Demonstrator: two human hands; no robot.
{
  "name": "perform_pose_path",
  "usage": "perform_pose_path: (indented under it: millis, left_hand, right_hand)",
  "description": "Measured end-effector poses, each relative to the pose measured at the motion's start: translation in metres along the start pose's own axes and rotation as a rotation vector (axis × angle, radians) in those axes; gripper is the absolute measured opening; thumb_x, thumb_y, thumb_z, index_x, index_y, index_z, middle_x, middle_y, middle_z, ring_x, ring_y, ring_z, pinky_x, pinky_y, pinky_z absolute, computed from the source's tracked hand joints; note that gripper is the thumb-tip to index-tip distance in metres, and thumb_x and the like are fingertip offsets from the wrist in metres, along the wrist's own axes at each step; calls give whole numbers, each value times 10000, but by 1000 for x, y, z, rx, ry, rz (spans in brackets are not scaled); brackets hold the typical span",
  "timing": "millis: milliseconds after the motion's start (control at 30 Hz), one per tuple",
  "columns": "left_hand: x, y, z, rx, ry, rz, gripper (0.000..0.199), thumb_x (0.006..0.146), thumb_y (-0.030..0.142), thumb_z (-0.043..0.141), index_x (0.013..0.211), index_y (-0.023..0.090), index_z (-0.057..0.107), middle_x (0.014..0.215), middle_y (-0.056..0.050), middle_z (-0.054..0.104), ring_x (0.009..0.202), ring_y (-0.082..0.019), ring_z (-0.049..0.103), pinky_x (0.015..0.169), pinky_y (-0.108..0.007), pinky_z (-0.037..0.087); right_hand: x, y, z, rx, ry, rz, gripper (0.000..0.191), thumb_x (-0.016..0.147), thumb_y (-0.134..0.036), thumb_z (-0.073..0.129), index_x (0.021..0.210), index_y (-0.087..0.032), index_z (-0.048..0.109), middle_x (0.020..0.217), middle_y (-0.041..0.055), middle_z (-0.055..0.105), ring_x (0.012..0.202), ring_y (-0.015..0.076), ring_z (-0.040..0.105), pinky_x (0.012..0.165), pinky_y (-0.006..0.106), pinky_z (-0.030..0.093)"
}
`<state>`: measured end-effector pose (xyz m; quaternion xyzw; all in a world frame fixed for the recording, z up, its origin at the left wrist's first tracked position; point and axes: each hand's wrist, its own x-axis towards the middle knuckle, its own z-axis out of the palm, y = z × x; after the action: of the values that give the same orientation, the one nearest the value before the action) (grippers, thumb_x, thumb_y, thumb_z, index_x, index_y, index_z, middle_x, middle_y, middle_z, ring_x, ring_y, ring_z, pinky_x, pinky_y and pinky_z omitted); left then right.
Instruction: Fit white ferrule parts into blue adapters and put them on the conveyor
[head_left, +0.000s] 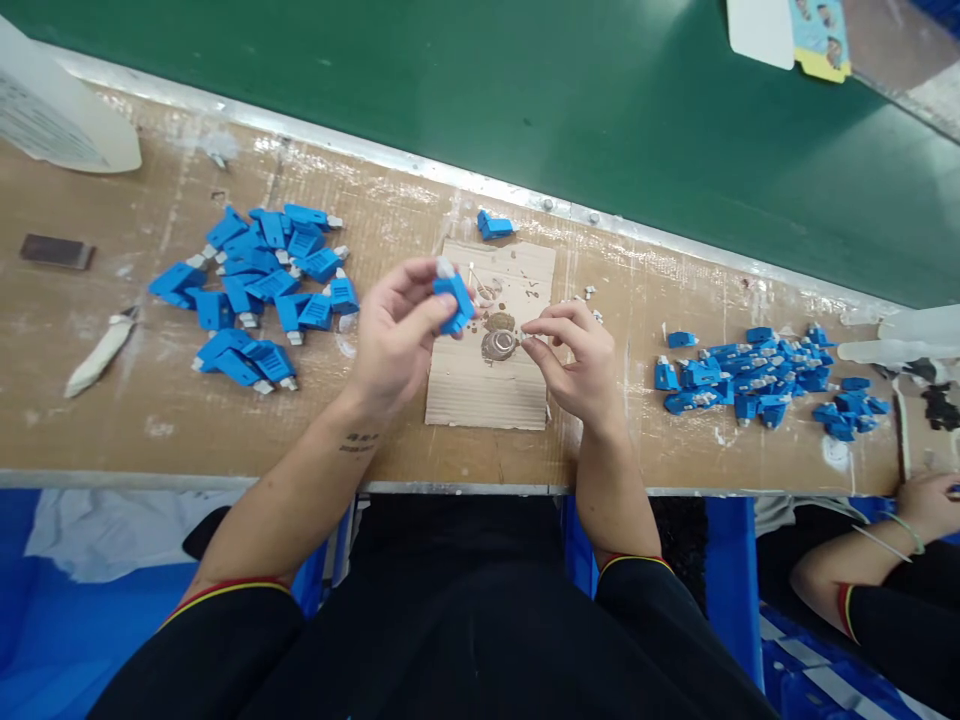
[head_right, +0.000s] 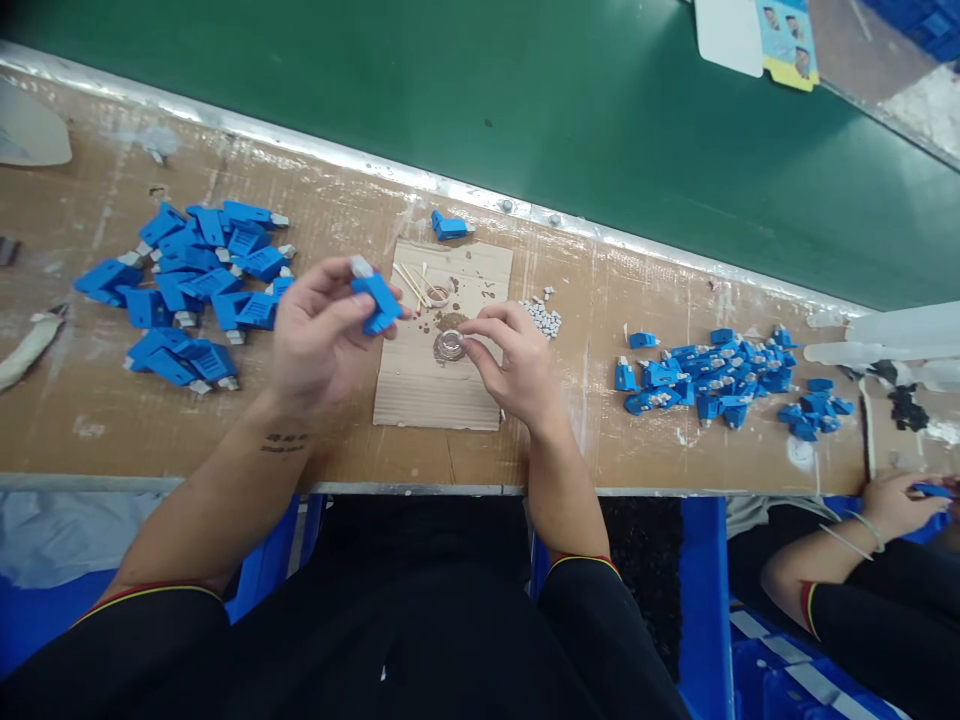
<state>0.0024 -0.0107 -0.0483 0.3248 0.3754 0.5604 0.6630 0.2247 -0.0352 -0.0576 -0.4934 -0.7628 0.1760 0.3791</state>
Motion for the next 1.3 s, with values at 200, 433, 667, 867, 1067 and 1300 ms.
perform_pose_path:
  millis: [200,433,667,867,1067,1300]
  left_hand:
    - [12,11,-20,-137,95,-35,222,838,215,793,998,316,677,856,15,761,845,-187,768,596,-269,519]
    - [7,18,-5,-86,201,-74,196,828,206,797,953,272,661,821,3,728,816,-189,758,600,-252,520]
    - [6,18,-6,-77,223,-97,192,832,187,783,967,265,670,837,-19,734,837,-209,756,600,-263,530]
    - [7,16,-8,-116,146,-73,228,815,199,797,994,279,681,861,-10,746,837,-201,746,599,-267,519]
    - [3,13,0,-42,89,-29,171,793,144,716,938,232,694,856,-29,755,808,-188,724,610,-263,531]
    - [-17,-10,13,-82,-220,-199,367,735,248,924,1049,182,747,931,-51,761,819,-192,760,702,-289,616]
  right_hand:
    - [-1,9,-1,-168,-141,-42,133,1025,-278,656,1017,-271,789,961,47,703,919,213,658,817,387,542]
    - [-2,8,-1,-229,-190,-53,162,1042,-293,639,1010,-272,796,933,49,698,897,212,642,800,374,527]
    - [-1,7,-1,-255,-198,-35,174,1043,-282,631,1003,-264,799,929,54,703,891,212,650,789,376,535]
    - [0,6,-2,-253,-174,-43,162,1035,-275,643,988,-271,798,919,47,704,888,208,662,782,378,552]
    - [1,-2,-10,58,172,-41,77,1020,-349,696,1017,-304,759,891,2,661,761,161,615,664,344,518]
    - [-2,3,-2,503,349,-22,114,1002,-444,728,1055,-344,725,901,-12,572,717,138,572,622,325,485]
